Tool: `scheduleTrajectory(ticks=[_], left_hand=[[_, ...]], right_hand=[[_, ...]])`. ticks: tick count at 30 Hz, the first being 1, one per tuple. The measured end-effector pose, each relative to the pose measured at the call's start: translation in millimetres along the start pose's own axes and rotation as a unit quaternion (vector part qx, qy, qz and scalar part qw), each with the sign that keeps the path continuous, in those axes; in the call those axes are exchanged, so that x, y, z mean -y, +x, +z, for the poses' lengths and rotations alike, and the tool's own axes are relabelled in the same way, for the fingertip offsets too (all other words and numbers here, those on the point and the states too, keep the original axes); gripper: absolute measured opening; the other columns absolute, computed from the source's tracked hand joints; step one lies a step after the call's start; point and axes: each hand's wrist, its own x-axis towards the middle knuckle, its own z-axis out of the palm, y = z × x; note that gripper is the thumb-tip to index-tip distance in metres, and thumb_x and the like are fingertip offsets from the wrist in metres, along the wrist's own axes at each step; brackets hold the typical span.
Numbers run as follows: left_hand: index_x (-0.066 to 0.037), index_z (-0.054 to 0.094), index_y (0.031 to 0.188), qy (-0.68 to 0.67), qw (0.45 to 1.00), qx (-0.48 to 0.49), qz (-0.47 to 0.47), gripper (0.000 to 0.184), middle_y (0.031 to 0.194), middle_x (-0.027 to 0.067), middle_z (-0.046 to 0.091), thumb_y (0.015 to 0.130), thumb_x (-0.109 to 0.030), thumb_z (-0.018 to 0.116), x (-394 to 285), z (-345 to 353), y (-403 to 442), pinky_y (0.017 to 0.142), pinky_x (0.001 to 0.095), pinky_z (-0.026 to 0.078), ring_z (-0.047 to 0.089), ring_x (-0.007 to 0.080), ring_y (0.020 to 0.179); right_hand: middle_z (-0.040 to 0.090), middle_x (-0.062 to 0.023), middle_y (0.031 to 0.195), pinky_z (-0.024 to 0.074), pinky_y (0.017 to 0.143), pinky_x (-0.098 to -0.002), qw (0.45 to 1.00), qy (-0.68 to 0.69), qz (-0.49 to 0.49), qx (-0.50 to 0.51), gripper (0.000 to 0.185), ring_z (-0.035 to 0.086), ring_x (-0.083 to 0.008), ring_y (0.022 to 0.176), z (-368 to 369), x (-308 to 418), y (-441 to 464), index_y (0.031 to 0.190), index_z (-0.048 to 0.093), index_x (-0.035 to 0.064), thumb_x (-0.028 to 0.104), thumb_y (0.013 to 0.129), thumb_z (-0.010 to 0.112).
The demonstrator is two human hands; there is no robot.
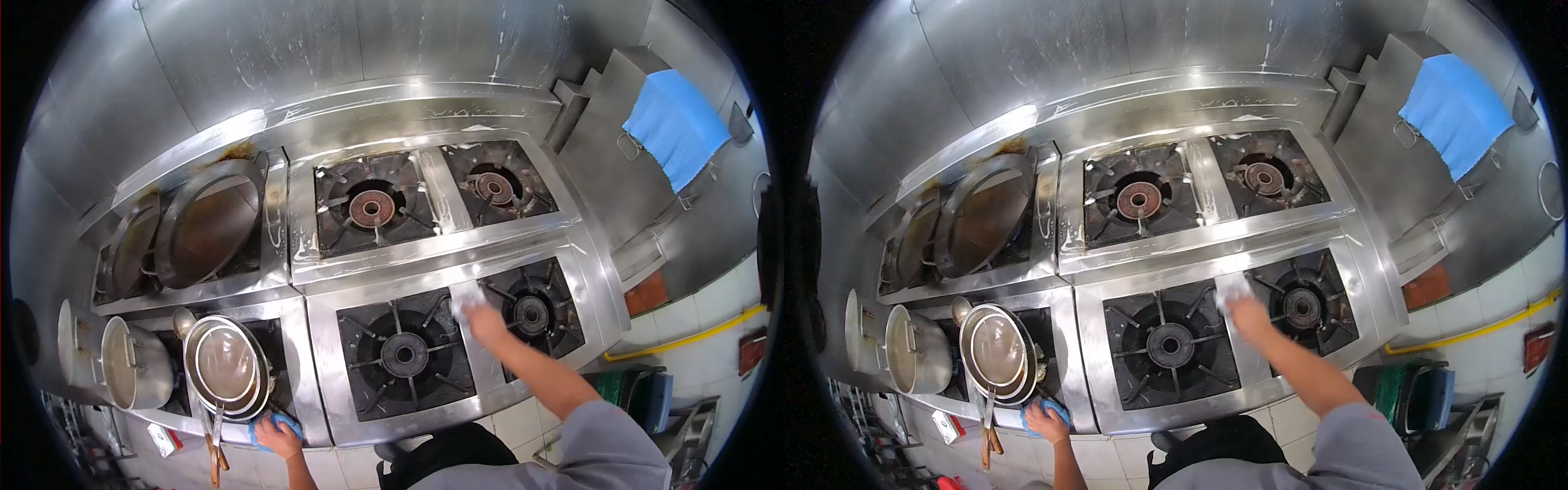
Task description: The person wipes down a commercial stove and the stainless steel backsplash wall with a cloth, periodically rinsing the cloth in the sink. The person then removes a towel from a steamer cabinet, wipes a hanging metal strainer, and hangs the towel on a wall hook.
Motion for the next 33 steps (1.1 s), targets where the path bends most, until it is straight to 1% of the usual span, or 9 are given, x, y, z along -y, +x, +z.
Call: scheduleTrajectory(ticks=[2, 4, 9, 12, 15, 22, 25, 28, 33], left_hand=[[-0.007, 0.058, 0.113, -0.004, 1.000, -0.004, -0.007, 0.040, 0.110, 0.0168, 0.055, 0.084, -0.032, 0.048, 4.9, -6.3, 14.6, 0.089, 0.0507, 0.034, 0.048, 0.0382, 0.107], [-0.007, 0.058, 0.113, -0.041, 0.999, 0.012, -0.021, 0.039, 0.110, 0.0170, 0.055, 0.085, -0.031, 0.048, -30.6, -0.6, -16.1, 0.089, 0.0507, 0.034, 0.048, 0.0384, 0.107], [-0.006, 0.056, 0.115, -0.007, 1.000, -0.022, -0.005, 0.036, 0.113, 0.0175, 0.055, 0.087, -0.028, 0.050, -12.7, -1.9, -7.7, 0.089, 0.0507, 0.034, 0.048, 0.0394, 0.107], [-0.007, 0.055, 0.116, 0.000, 1.000, -0.007, -0.014, 0.037, 0.114, 0.0168, 0.055, 0.087, -0.028, 0.049, -11.8, -4.2, -7.6, 0.089, 0.0499, 0.035, 0.048, 0.0393, 0.108], [-0.007, 0.056, 0.116, -0.003, 1.000, -0.017, -0.007, 0.037, 0.112, 0.0167, 0.056, 0.086, -0.029, 0.049, -13.0, -4.3, -3.5, 0.090, 0.0498, 0.035, 0.048, 0.0388, 0.107], [-0.006, 0.058, 0.114, -0.025, 0.999, -0.022, 0.001, 0.040, 0.110, 0.0168, 0.056, 0.082, -0.028, 0.051, -7.0, -3.2, -9.3, 0.086, 0.0503, 0.037, 0.049, 0.0379, 0.104], [-0.004, 0.058, 0.115, -0.039, 0.999, -0.018, -0.001, 0.041, 0.113, 0.0174, 0.056, 0.081, -0.026, 0.053, -9.4, -0.7, -5.5, 0.086, 0.0504, 0.038, 0.050, 0.0377, 0.105], [-0.004, 0.060, 0.112, -0.047, 0.998, -0.038, 0.015, 0.039, 0.109, 0.0178, 0.059, 0.079, -0.022, 0.054, -7.4, 0.5, -7.4, 0.086, 0.0503, 0.039, 0.051, 0.0375, 0.105], [-0.014, 0.061, 0.114, -0.037, 0.999, -0.029, -0.010, 0.038, 0.111, 0.0121, 0.060, 0.078, -0.026, 0.056, -13.0, -5.7, -6.1, 0.086, 0.0487, 0.038, 0.051, 0.0340, 0.107]], right_hand=[[0.062, -0.0215, 0.110, 0.0523, 0.074, -0.0465, 1.000, 0.014, -0.002, -0.016, 0.034, 0.064, -0.0349, 0.084, -0.2, 45.8, -66.5, 0.118, 0.056, 0.0018, 0.014, 0.087, 0.048], [0.053, -0.0229, 0.131, 0.0487, 0.091, -0.0437, 0.997, -0.012, -0.069, -0.018, 0.036, 0.055, -0.0389, 0.114, -9.6, 16.7, -156.5, 0.119, 0.056, 0.0006, 0.012, 0.086, 0.047], [0.048, -0.0217, 0.136, 0.0465, 0.095, -0.0447, 0.997, 0.010, -0.073, -0.024, 0.044, 0.045, -0.0389, 0.126, -9.1, 20.8, -122.2, 0.120, 0.056, 0.0024, 0.004, 0.076, 0.054], [0.062, -0.0251, 0.107, 0.0524, 0.069, -0.0476, 0.999, -0.023, -0.001, -0.033, 0.044, 0.064, -0.0374, 0.082, -8.3, -4.0, 5.2, 0.125, 0.051, 0.0029, 0.008, 0.082, 0.049], [0.066, -0.0185, 0.082, 0.0527, 0.067, -0.0475, 0.999, -0.044, 0.011, -0.019, 0.027, 0.065, -0.0367, 0.079, -22.2, -14.5, 91.7, 0.108, 0.060, 0.0045, 0.010, 0.084, 0.047], [0.056, -0.0228, 0.120, 0.0547, 0.072, -0.0444, 0.997, -0.015, -0.017, -0.079, 0.033, 0.063, -0.0344, 0.095, -0.2, 21.3, -129.9, 0.114, 0.058, 0.0040, 0.010, 0.083, 0.047], [0.060, -0.0241, 0.112, 0.0542, 0.072, -0.0443, 0.996, -0.005, -0.057, -0.067, 0.039, 0.063, -0.0347, 0.094, -2.9, 39.0, -208.5, 0.118, 0.057, 0.0040, 0.007, 0.080, 0.048], [0.064, -0.0259, 0.102, 0.0507, 0.078, -0.0468, 0.981, 0.015, 0.126, 0.144, 0.047, 0.061, -0.0374, 0.097, -13.7, 61.9, -220.5, 0.122, 0.056, 0.0008, 0.003, 0.076, 0.050], [0.046, -0.0344, 0.126, 0.0341, 0.100, -0.0564, 0.981, 0.139, 0.024, -0.135, 0.048, 0.044, -0.0510, 0.117, 40.3, 190.9, -236.4, 0.117, 0.052, -0.0097, -0.004, 0.069, 0.051]])
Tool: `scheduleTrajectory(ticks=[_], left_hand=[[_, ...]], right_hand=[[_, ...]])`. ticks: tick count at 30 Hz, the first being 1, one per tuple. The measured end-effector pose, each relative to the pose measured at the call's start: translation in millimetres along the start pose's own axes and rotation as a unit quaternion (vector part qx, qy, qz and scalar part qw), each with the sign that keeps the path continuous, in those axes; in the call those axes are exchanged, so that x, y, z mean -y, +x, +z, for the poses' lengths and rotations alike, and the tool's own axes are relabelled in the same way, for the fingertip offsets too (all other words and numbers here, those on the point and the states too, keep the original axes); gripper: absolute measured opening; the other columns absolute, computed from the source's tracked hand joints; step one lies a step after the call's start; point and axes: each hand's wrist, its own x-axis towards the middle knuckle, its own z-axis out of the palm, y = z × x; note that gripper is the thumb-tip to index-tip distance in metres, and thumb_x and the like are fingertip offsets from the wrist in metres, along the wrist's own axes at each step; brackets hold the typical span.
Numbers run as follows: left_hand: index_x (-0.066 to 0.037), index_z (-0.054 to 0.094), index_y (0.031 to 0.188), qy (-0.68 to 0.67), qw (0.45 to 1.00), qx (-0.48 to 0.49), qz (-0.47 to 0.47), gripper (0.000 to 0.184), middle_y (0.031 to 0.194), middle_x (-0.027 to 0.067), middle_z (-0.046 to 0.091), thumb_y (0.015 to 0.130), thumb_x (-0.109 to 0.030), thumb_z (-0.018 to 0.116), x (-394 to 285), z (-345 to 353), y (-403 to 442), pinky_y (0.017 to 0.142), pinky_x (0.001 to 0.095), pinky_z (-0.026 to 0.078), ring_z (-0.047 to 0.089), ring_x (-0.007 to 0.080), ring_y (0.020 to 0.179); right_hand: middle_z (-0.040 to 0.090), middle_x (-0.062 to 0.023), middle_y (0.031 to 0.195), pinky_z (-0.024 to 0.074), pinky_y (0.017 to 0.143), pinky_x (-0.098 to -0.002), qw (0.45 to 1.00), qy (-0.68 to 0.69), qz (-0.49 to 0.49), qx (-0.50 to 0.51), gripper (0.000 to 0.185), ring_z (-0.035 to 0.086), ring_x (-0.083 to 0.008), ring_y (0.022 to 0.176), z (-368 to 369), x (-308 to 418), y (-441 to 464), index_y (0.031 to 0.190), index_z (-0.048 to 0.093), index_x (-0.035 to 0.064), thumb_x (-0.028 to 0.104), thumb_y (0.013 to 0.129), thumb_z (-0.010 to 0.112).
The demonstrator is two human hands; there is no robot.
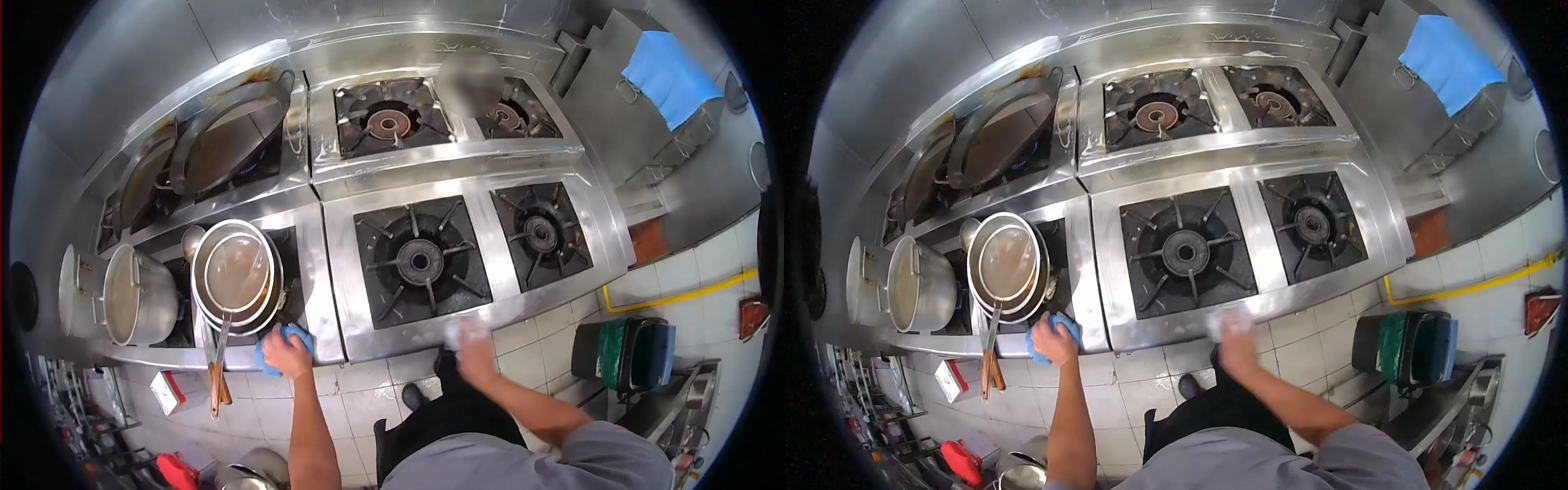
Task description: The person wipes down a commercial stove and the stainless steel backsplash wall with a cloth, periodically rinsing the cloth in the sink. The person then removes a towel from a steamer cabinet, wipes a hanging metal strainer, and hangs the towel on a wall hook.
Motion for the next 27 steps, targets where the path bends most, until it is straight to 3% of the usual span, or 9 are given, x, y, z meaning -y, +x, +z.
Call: scheduleTrajectory(ticks=[3, 5, 8, 11, 15, 18, 20, 25, 27], left_hand=[[-0.012, 0.061, 0.113, -0.011, 1.000, 0.001, 0.005, 0.037, 0.110, 0.0107, 0.060, 0.079, -0.025, 0.056, 3.1, -2.6, -2.3, 0.085, 0.0490, 0.038, 0.051, 0.0334, 0.105], [-0.012, 0.061, 0.111, -0.002, 1.000, 0.001, 0.002, 0.035, 0.107, 0.0101, 0.060, 0.079, -0.025, 0.055, -0.7, -5.2, -1.8, 0.084, 0.0492, 0.038, 0.052, 0.0330, 0.103], [-0.011, 0.061, 0.109, -0.012, 1.000, -0.004, 0.009, 0.034, 0.105, 0.0099, 0.060, 0.079, -0.025, 0.055, -1.5, -8.6, -1.6, 0.083, 0.0496, 0.038, 0.052, 0.0328, 0.102], [-0.012, 0.062, 0.110, -0.010, 1.000, -0.006, 0.019, 0.034, 0.106, 0.0103, 0.060, 0.080, -0.025, 0.055, 3.5, -5.6, -2.3, 0.082, 0.0502, 0.039, 0.052, 0.0330, 0.102], [-0.014, 0.063, 0.112, -0.006, 1.000, 0.015, 0.012, 0.034, 0.106, 0.0107, 0.060, 0.081, -0.025, 0.055, -1.6, -11.8, -0.3, 0.081, 0.0506, 0.039, 0.052, 0.0328, 0.102], [-0.015, 0.063, 0.112, -0.001, 1.000, 0.004, 0.011, 0.034, 0.105, 0.0102, 0.060, 0.080, -0.025, 0.055, -1.6, -13.4, -0.9, 0.080, 0.0501, 0.040, 0.053, 0.0326, 0.101], [-0.014, 0.063, 0.111, 0.002, 1.000, 0.008, 0.010, 0.034, 0.104, 0.0097, 0.060, 0.080, -0.025, 0.055, -1.2, -13.0, -2.7, 0.080, 0.0499, 0.040, 0.053, 0.0325, 0.100], [-0.013, 0.063, 0.109, -0.005, 1.000, 0.001, 0.018, 0.032, 0.103, 0.0096, 0.060, 0.081, -0.026, 0.055, -2.9, -13.0, -1.5, 0.080, 0.0496, 0.040, 0.053, 0.0327, 0.100], [-0.012, 0.063, 0.108, 0.002, 1.000, -0.008, 0.020, 0.032, 0.104, 0.0096, 0.059, 0.080, -0.025, 0.055, -0.1, -10.8, -1.5, 0.080, 0.0491, 0.039, 0.053, 0.0326, 0.100]], right_hand=[[0.054, -0.0237, 0.120, 0.0393, 0.098, -0.0496, 0.981, 0.096, -0.064, 0.153, 0.039, 0.051, -0.0371, 0.112, 104.1, 83.8, 11.0, 0.118, 0.050, -0.0054, 0.006, 0.081, 0.046], [0.054, -0.0192, 0.121, 0.0383, 0.100, -0.0468, 0.971, 0.103, -0.215, 0.017, 0.036, 0.050, -0.0336, 0.116, 137.5, 139.1, 30.6, 0.119, 0.052, -0.0011, 0.007, 0.084, 0.044], [0.054, -0.0167, 0.123, 0.0364, 0.103, -0.0448, 0.974, 0.045, -0.216, 0.045, 0.035, 0.048, -0.0302, 0.119, 119.5, 160.4, 41.1, 0.119, 0.053, 0.0021, 0.008, 0.086, 0.044], [0.061, -0.0182, 0.110, 0.0433, 0.096, -0.0458, 0.987, 0.124, -0.055, 0.081, 0.027, 0.056, -0.0347, 0.108, 87.6, 77.1, 16.0, 0.105, 0.061, 0.0019, 0.006, 0.080, 0.051], [0.063, -0.0207, 0.100, 0.0471, 0.078, -0.0486, 0.989, -0.089, 0.089, -0.079, 0.016, 0.059, -0.0390, 0.090, 0.1, -78.1, -16.1, 0.091, 0.063, 0.0007, 0.005, 0.077, 0.054], [0.063, -0.0215, 0.093, 0.0460, 0.073, -0.0496, 0.927, 0.119, 0.307, -0.178, 0.013, 0.059, -0.0390, 0.085, -36.1, -139.0, -14.5, 0.089, 0.062, 0.0011, 0.006, 0.082, 0.052], [0.060, -0.0211, 0.087, 0.0450, 0.071, -0.0503, 0.943, -0.246, 0.179, -0.138, 0.018, 0.058, -0.0387, 0.078, -40.1, -135.7, -11.4, 0.093, 0.062, 0.0024, 0.012, 0.086, 0.048], [0.060, -0.0157, 0.095, 0.0442, 0.077, -0.0484, 0.997, -0.037, 0.073, 0.003, 0.015, 0.057, -0.0354, 0.089, 46.2, 31.1, 16.4, 0.092, 0.063, 0.0065, 0.012, 0.085, 0.051], [0.061, -0.0120, 0.094, 0.0442, 0.080, -0.0462, 0.990, 0.097, -0.081, -0.060, 0.014, 0.057, -0.0320, 0.094, 69.7, 103.5, 38.7, 0.092, 0.064, 0.0103, 0.011, 0.084, 0.052]])
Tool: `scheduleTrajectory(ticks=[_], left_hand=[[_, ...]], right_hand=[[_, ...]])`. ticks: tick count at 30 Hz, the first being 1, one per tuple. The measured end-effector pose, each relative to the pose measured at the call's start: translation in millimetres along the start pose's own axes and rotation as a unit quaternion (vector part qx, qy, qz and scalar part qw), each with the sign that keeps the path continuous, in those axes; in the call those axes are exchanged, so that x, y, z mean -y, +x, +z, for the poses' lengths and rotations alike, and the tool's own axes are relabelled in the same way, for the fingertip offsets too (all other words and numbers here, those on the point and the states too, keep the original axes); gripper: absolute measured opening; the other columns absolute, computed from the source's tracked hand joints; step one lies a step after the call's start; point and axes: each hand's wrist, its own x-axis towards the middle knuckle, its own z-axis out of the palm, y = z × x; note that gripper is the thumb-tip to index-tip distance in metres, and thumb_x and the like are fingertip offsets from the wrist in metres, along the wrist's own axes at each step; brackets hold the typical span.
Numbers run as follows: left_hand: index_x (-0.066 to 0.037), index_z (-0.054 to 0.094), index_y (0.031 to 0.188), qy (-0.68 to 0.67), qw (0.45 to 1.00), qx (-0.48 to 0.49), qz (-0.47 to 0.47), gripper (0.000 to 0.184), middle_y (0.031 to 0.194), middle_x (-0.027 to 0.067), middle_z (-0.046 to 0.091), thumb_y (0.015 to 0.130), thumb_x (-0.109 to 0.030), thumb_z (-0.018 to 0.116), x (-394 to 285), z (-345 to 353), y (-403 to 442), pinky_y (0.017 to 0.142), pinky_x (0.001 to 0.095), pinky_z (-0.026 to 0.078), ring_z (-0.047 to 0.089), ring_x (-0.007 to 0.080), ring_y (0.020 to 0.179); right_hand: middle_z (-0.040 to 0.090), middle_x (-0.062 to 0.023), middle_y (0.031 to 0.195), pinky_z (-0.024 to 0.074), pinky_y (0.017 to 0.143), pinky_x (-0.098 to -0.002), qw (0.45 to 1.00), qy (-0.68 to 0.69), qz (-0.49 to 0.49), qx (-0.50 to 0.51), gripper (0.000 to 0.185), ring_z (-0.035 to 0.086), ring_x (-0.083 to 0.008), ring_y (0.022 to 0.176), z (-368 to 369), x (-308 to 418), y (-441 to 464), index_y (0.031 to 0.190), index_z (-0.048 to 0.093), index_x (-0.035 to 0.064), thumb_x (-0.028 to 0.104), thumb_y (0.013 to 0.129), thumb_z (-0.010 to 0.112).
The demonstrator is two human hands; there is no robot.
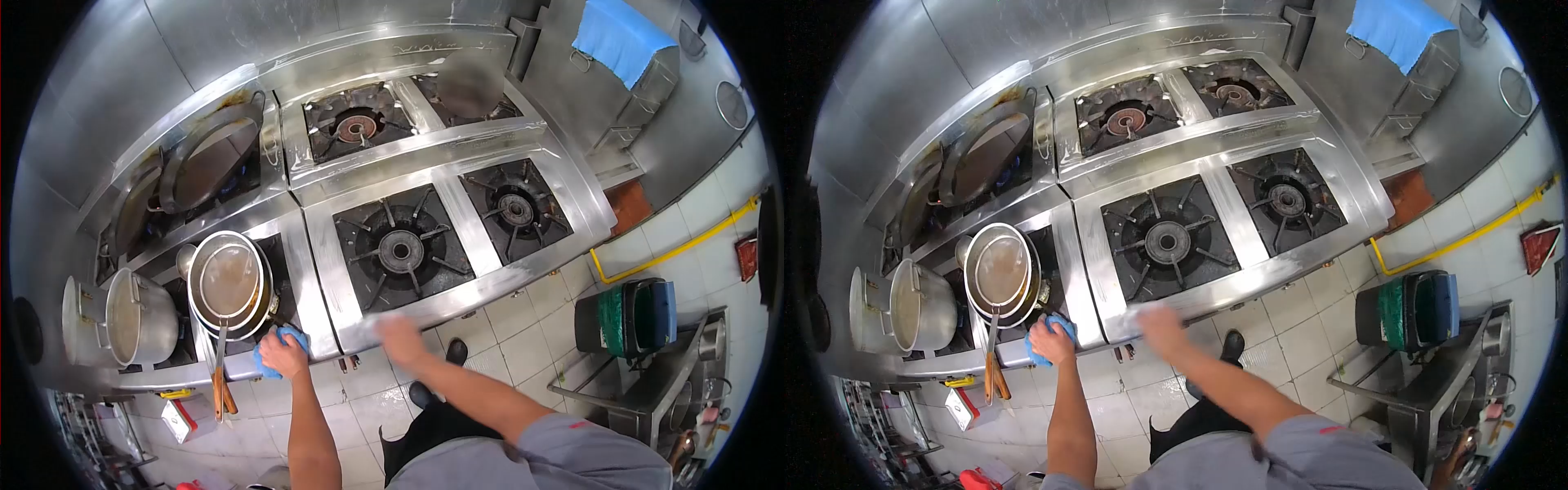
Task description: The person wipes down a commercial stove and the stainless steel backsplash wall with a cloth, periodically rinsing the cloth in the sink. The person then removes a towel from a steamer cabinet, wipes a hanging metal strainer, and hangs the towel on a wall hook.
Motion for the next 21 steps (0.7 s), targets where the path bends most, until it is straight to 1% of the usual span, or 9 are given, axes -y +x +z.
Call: scheduleTrajectory(ticks=[2, 3, 5, 7, 10, 13, 16, 20, 21], left_hand=[[-0.011, 0.062, 0.108, -0.003, 1.000, 0.013, -0.011, 0.032, 0.106, 0.0096, 0.059, 0.080, -0.025, 0.055, -2.1, 0.4, -1.6, 0.081, 0.0484, 0.039, 0.051, 0.0324, 0.103], [-0.011, 0.062, 0.108, -0.005, 1.000, 0.012, -0.013, 0.032, 0.106, 0.0096, 0.059, 0.080, -0.025, 0.055, -2.2, 0.0, -1.6, 0.081, 0.0484, 0.039, 0.051, 0.0324, 0.103], [-0.011, 0.062, 0.108, -0.007, 1.000, 0.022, -0.008, 0.032, 0.107, 0.0095, 0.058, 0.080, -0.025, 0.055, -1.6, -0.7, -0.2, 0.081, 0.0483, 0.038, 0.051, 0.0324, 0.103], [-0.011, 0.062, 0.109, -0.012, 1.000, 0.012, 0.002, 0.033, 0.108, 0.0092, 0.059, 0.081, -0.025, 0.055, -2.7, -0.3, -1.1, 0.081, 0.0484, 0.039, 0.051, 0.0324, 0.104], [-0.011, 0.061, 0.109, 0.003, 1.000, 0.028, -0.010, 0.033, 0.108, 0.0092, 0.058, 0.081, -0.026, 0.055, -2.7, -2.5, -0.1, 0.080, 0.0491, 0.039, 0.051, 0.0323, 0.103], [-0.012, 0.062, 0.108, 0.009, 1.000, 0.002, 0.002, 0.032, 0.107, 0.0095, 0.058, 0.080, -0.027, 0.055, -0.4, 1.3, -1.2, 0.079, 0.0493, 0.039, 0.052, 0.0325, 0.102], [-0.013, 0.062, 0.108, 0.003, 1.000, 0.008, -0.006, 0.033, 0.104, 0.0092, 0.059, 0.078, -0.026, 0.055, -1.1, -2.2, 0.7, 0.079, 0.0482, 0.039, 0.052, 0.0321, 0.099], [-0.014, 0.063, 0.110, 0.004, 1.000, 0.007, -0.009, 0.035, 0.101, 0.0091, 0.059, 0.078, -0.025, 0.055, -2.0, -1.5, 2.3, 0.080, 0.0476, 0.038, 0.052, 0.0319, 0.098], [-0.014, 0.063, 0.110, -0.003, 1.000, 0.006, -0.007, 0.035, 0.101, 0.0093, 0.059, 0.078, -0.025, 0.055, -3.1, -1.8, 1.9, 0.080, 0.0475, 0.038, 0.052, 0.0319, 0.099]], right_hand=[[0.062, -0.0110, 0.095, 0.0439, 0.083, -0.0452, 0.985, -0.022, -0.051, 0.163, 0.016, 0.057, -0.0305, 0.095, 30.0, 38.6, 23.1, 0.092, 0.064, 0.0119, 0.011, 0.082, 0.052], [0.062, -0.0110, 0.095, 0.0439, 0.083, -0.0452, 0.985, -0.024, -0.053, 0.163, 0.016, 0.057, -0.0305, 0.095, 24.0, 36.7, 22.2, 0.092, 0.064, 0.0119, 0.011, 0.082, 0.052], [0.062, -0.0109, 0.095, 0.0429, 0.086, -0.0462, 0.987, -0.041, -0.004, 0.155, 0.018, 0.058, -0.0302, 0.096, 9.9, 31.1, 16.6, 0.093, 0.064, 0.0110, 0.010, 0.080, 0.052], [0.061, -0.0121, 0.099, 0.0419, 0.085, -0.0503, 0.999, -0.046, -0.002, 0.006, 0.021, 0.057, -0.0331, 0.095, 2.6, -46.1, -25.4, 0.100, 0.062, 0.0087, 0.010, 0.082, 0.052], [0.060, -0.0148, 0.089, 0.0438, 0.071, -0.0499, 0.971, -0.189, 0.146, -0.004, 0.017, 0.057, -0.0352, 0.081, -92.6, -132.9, -47.6, 0.094, 0.063, 0.0082, 0.009, 0.078, 0.056], [0.058, -0.0150, 0.085, 0.0430, 0.066, -0.0487, 0.937, -0.289, 0.192, -0.029, 0.019, 0.057, -0.0350, 0.077, -155.8, -184.4, -60.5, 0.092, 0.063, 0.0094, 0.008, 0.074, 0.059], [0.058, -0.0151, 0.085, 0.0432, 0.067, -0.0484, 0.938, -0.258, 0.228, -0.034, 0.016, 0.057, -0.0353, 0.077, -118.3, -150.2, -55.7, 0.090, 0.062, 0.0088, 0.009, 0.074, 0.059], [0.057, -0.0144, 0.093, 0.0428, 0.077, -0.0495, 0.993, -0.087, 0.062, 0.041, 0.025, 0.055, -0.0346, 0.093, -22.7, -47.7, -20.5, 0.097, 0.061, 0.0097, 0.006, 0.073, 0.059], [0.057, -0.0137, 0.094, 0.0424, 0.079, -0.0482, 0.991, -0.055, 0.039, 0.116, 0.025, 0.055, -0.0335, 0.093, -9.8, -22.7, -3.6, 0.098, 0.060, 0.0100, 0.006, 0.074, 0.058]])
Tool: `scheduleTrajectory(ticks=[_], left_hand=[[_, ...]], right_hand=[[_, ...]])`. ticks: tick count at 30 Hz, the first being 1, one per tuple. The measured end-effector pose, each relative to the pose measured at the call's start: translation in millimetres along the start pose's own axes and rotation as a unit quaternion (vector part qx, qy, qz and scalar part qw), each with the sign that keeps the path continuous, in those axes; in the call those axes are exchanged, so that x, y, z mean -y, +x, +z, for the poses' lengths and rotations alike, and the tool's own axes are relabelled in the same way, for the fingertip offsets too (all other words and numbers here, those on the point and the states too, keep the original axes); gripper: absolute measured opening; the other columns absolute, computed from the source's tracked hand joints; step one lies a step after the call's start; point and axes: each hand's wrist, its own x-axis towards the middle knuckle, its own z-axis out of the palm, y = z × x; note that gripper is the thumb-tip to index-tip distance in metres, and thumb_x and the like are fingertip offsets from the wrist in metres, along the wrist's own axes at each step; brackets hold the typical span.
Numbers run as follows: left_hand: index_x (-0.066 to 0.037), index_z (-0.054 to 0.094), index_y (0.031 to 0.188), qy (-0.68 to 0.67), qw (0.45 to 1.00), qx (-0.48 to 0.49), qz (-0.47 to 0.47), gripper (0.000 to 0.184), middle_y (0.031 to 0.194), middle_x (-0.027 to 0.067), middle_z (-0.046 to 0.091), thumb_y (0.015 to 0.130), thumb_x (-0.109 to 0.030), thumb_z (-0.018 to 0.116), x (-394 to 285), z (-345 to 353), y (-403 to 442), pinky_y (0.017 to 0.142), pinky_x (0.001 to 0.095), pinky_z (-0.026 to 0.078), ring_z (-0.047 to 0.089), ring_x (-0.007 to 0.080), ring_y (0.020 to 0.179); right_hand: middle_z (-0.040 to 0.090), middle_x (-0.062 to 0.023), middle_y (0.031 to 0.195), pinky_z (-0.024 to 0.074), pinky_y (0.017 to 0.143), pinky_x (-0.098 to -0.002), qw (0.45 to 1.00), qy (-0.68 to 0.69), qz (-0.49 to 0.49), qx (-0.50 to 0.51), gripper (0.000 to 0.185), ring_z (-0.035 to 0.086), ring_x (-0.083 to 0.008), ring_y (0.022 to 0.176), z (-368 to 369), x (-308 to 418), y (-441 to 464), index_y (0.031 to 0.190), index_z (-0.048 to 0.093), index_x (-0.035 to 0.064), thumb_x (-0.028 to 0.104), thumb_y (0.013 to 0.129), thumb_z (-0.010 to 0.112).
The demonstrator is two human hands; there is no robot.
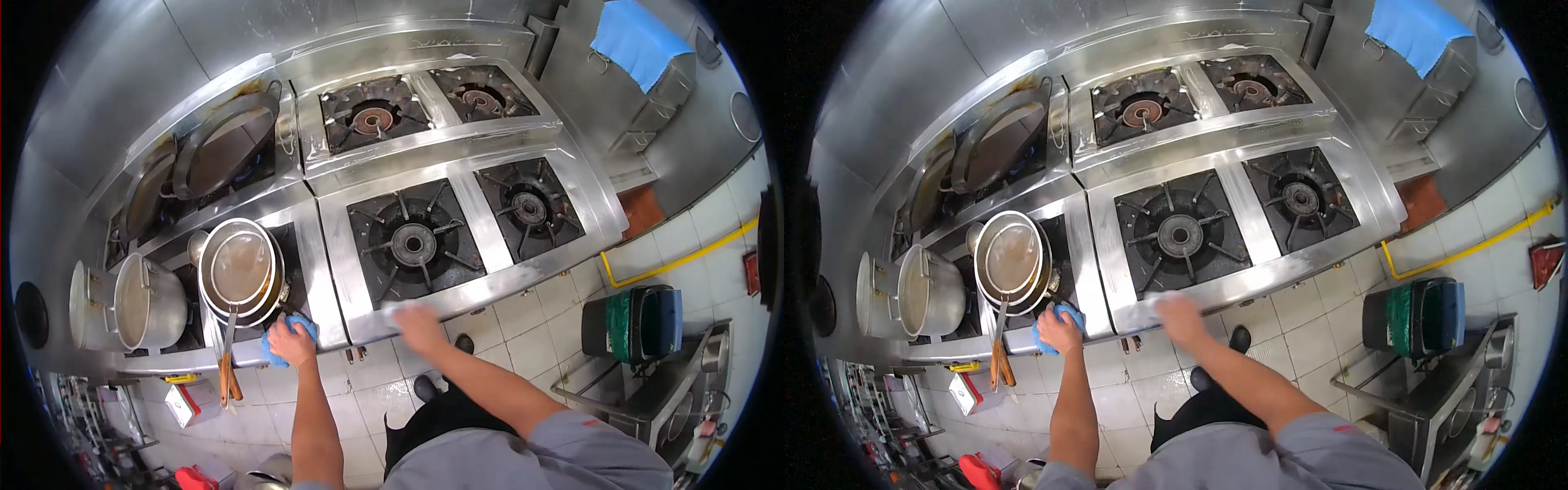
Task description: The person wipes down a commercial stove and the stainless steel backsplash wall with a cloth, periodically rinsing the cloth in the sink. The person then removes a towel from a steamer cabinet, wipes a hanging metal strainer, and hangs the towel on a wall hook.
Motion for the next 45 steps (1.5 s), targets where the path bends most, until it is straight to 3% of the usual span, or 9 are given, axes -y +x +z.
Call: scheduleTrajectory(ticks=[1, 4, 9, 19, 21, 30, 36, 41, 45], left_hand=[[-0.013, 0.063, 0.111, -0.002, 1.000, 0.005, 0.009, 0.036, 0.102, 0.0095, 0.059, 0.078, -0.026, 0.056, -0.8, -3.4, -0.3, 0.081, 0.0472, 0.039, 0.052, 0.0320, 0.099], [-0.012, 0.062, 0.110, -0.008, 1.000, -0.020, 0.014, 0.034, 0.103, 0.0092, 0.059, 0.079, -0.024, 0.056, 2.8, 3.1, -0.2, 0.081, 0.0471, 0.039, 0.052, 0.0323, 0.099], [-0.015, 0.062, 0.113, -0.006, 1.000, 0.006, -0.012, 0.035, 0.108, 0.0064, 0.060, 0.079, -0.024, 0.057, 5.4, 5.8, -2.1, 0.085, 0.0483, 0.038, 0.052, 0.0302, 0.104], [-0.016, 0.061, 0.114, -0.004, 1.000, 0.008, -0.005, 0.035, 0.107, 0.0083, 0.059, 0.081, -0.024, 0.057, 3.0, 1.0, -3.3, 0.083, 0.0477, 0.039, 0.052, 0.0313, 0.102], [-0.016, 0.061, 0.114, 0.001, 1.000, 0.013, -0.004, 0.035, 0.106, 0.0091, 0.059, 0.080, -0.024, 0.057, 2.0, -0.6, -0.4, 0.083, 0.0476, 0.039, 0.052, 0.0316, 0.101], [-0.012, 0.062, 0.110, -0.010, 0.998, -0.049, 0.032, 0.035, 0.100, 0.0089, 0.059, 0.076, -0.022, 0.061, 4.6, 2.9, 3.2, 0.079, 0.0465, 0.039, 0.053, 0.0319, 0.098], [-0.014, 0.061, 0.110, -0.020, 1.000, -0.015, 0.011, 0.036, 0.100, 0.0083, 0.058, 0.076, -0.022, 0.060, 6.4, 2.5, 2.8, 0.081, 0.0463, 0.037, 0.052, 0.0313, 0.098], [-0.010, 0.062, 0.112, -0.034, 0.999, 0.018, -0.022, 0.036, 0.105, 0.0107, 0.059, 0.078, -0.022, 0.059, 1.6, -3.2, 1.4, 0.088, 0.0466, 0.035, 0.050, 0.0322, 0.104], [-0.013, 0.062, 0.109, -0.025, 0.999, -0.025, 0.009, 0.035, 0.097, 0.0078, 0.057, 0.075, -0.022, 0.061, 4.6, 1.7, 4.1, 0.082, 0.0455, 0.036, 0.052, 0.0306, 0.097]], right_hand=[[0.059, -0.0097, 0.089, 0.0455, 0.072, -0.0433, 0.998, -0.033, -0.056, -0.015, 0.012, 0.057, -0.0304, 0.090, -0.8, 23.5, 15.3, 0.090, 0.061, 0.0107, 0.014, 0.080, 0.054], [0.059, -0.0098, 0.090, 0.0447, 0.076, -0.0433, 0.996, -0.047, -0.069, 0.024, 0.015, 0.057, -0.0291, 0.093, -10.6, 30.2, 17.3, 0.092, 0.062, 0.0118, 0.013, 0.079, 0.055], [0.059, -0.0119, 0.091, 0.0439, 0.080, -0.0464, 0.997, -0.050, 0.055, 0.001, 0.022, 0.057, -0.0323, 0.095, -41.7, -14.2, -9.9, 0.098, 0.065, 0.0121, 0.010, 0.079, 0.056], [0.060, -0.0152, 0.087, 0.0446, 0.075, -0.0495, 0.997, -0.069, 0.021, 0.032, 0.020, 0.059, -0.0346, 0.086, -68.8, -37.0, -20.5, 0.097, 0.065, 0.0107, 0.010, 0.082, 0.051], [0.057, -0.0138, 0.091, 0.0433, 0.074, -0.0473, 0.996, -0.075, 0.013, 0.038, 0.021, 0.057, -0.0325, 0.087, -50.9, -35.0, -15.8, 0.095, 0.063, 0.0105, 0.009, 0.075, 0.059], [0.060, -0.0139, 0.083, 0.0493, 0.070, -0.0437, 0.991, -0.030, -0.131, 0.027, 0.013, 0.062, -0.0301, 0.080, 30.0, 85.2, 81.4, 0.089, 0.061, 0.0045, 0.006, 0.078, 0.054], [0.068, -0.0174, 0.079, 0.0554, 0.061, -0.0431, 0.995, -0.060, 0.052, 0.054, 0.014, 0.069, -0.0313, 0.074, 15.6, 32.1, 189.2, 0.083, 0.064, 0.0036, 0.013, 0.082, 0.054], [0.068, -0.0190, 0.082, 0.0559, 0.064, -0.0438, 0.993, -0.072, 0.005, 0.091, 0.015, 0.069, -0.0331, 0.076, 19.0, 60.2, 108.6, 0.086, 0.064, 0.0014, 0.010, 0.083, 0.052], [0.068, -0.0196, 0.081, 0.0560, 0.064, -0.0442, 0.992, -0.077, -0.004, 0.103, 0.016, 0.069, -0.0330, 0.076, 11.5, 62.0, 128.3, 0.082, 0.063, 0.0014, 0.010, 0.084, 0.050]])
